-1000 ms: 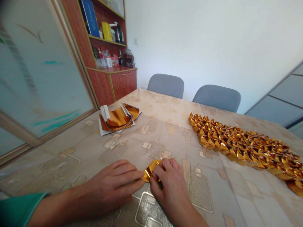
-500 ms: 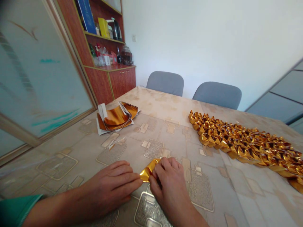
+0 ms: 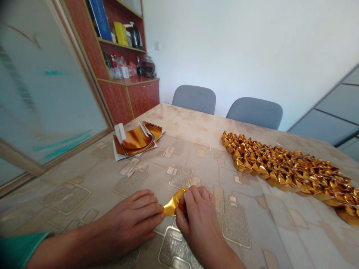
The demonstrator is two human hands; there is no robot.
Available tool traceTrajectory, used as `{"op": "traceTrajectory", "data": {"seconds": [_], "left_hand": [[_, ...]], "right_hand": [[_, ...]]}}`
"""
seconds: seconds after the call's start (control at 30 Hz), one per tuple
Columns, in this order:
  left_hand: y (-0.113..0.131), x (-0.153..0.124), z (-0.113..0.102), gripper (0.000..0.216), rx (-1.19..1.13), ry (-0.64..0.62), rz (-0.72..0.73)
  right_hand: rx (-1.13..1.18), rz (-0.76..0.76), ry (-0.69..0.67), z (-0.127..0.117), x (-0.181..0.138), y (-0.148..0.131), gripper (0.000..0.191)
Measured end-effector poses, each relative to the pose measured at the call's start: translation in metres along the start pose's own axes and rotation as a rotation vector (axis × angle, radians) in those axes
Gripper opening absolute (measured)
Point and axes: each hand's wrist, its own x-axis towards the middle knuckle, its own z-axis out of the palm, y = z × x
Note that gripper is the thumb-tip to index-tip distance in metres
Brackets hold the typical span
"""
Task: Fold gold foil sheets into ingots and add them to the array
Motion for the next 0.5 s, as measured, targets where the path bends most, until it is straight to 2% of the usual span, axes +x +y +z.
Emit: {"op": "traceTrajectory", "data": {"seconds": [0.2, 0.5], "left_hand": [[-0.006, -0.005, 0.001, 0.03, 0.03, -0.027, 0.086], [-0.004, 0.001, 0.007, 0.04, -0.04, -0.063, -0.051]], "right_hand": [[0.106, -0.039, -0.023, -0.005, -0.003, 0.009, 0.022], [0.094, -0.125, -0.096, -0.013, 0.001, 0.012, 0.012]]}}
